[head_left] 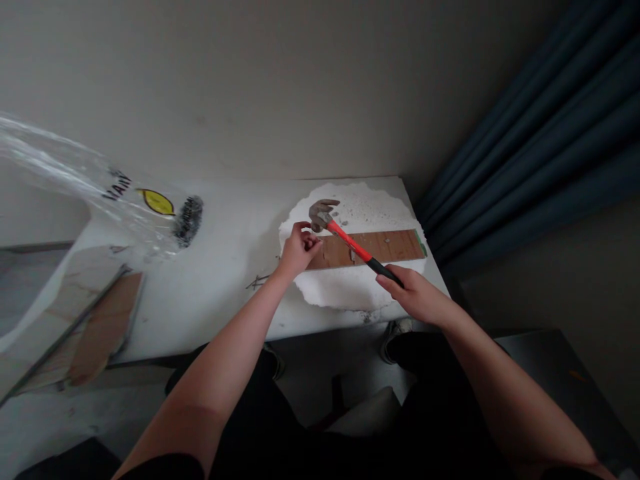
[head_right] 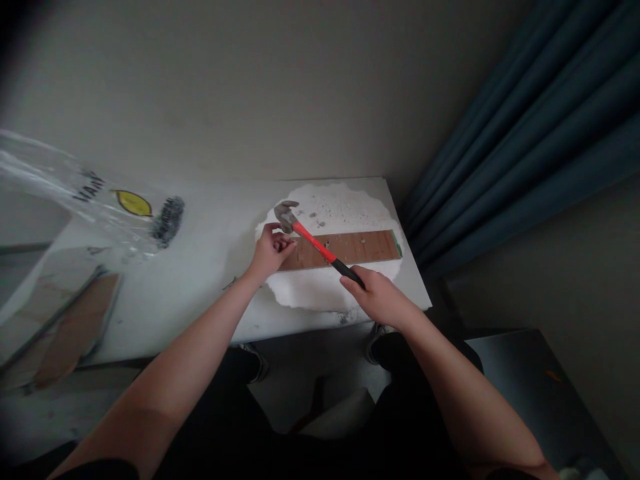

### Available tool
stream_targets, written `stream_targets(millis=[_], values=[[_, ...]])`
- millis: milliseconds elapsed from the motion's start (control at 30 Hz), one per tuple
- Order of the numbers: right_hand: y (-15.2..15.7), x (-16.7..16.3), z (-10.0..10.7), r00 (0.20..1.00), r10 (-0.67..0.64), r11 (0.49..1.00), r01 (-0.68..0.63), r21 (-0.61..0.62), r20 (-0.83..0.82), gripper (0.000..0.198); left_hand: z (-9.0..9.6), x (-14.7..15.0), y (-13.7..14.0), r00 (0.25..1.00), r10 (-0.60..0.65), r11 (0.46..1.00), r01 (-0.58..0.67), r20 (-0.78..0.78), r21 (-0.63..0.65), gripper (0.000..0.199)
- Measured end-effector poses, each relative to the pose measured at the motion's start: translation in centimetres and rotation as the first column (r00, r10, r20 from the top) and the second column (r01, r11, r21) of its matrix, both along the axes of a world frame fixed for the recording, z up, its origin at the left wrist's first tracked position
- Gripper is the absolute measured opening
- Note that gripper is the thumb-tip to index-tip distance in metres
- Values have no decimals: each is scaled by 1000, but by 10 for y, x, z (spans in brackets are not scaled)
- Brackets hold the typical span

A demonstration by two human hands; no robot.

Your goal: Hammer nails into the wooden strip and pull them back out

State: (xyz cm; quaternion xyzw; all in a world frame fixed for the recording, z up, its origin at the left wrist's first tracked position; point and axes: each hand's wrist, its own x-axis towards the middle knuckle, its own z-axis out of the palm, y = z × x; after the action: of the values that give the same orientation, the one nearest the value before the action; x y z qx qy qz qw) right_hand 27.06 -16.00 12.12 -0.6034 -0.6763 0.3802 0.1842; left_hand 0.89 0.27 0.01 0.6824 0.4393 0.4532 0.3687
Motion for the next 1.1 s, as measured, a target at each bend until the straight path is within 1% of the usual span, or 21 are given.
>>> stream_targets(millis=[167,300,467,600,733,900,1000,1100], values=[[0,1,-1,999,-4,1000,4,3,43,32,3,1,-2,999,19,1000,-19,-30,2,47],[0,1,-2,1000,8,1000,-8,10,30,34,6,1,-3,1000,4,1000,-4,-18,-10,45],[1,1,-5,999,23,1000,-22,-3,42,33,5,0,-3,995,38,999,-38,-94,5,45],[1,0,-6,999,15,1000,-15,-5,29,35,5,0,-3,996,28,1000,-28,-90,0,45],[0,-1,-5,999,25,999,-25,-21,29,33,6,0,-4,991,45,999,-43,-125,14,46],[-2,0,-5,999,28,1000,-28,-12,-24,35,5,0,-4,996,-19,1000,20,-85,13,46],[-1,1,-8,1000,25,999,-25,-23,-2,34,1,-2,-2,997,-30,997,35,-72,72,52],[-1,1,-11,1000,29,999,-29,-23,-2,33,-3,-4,1,999,-29,993,26,19,114,54]])
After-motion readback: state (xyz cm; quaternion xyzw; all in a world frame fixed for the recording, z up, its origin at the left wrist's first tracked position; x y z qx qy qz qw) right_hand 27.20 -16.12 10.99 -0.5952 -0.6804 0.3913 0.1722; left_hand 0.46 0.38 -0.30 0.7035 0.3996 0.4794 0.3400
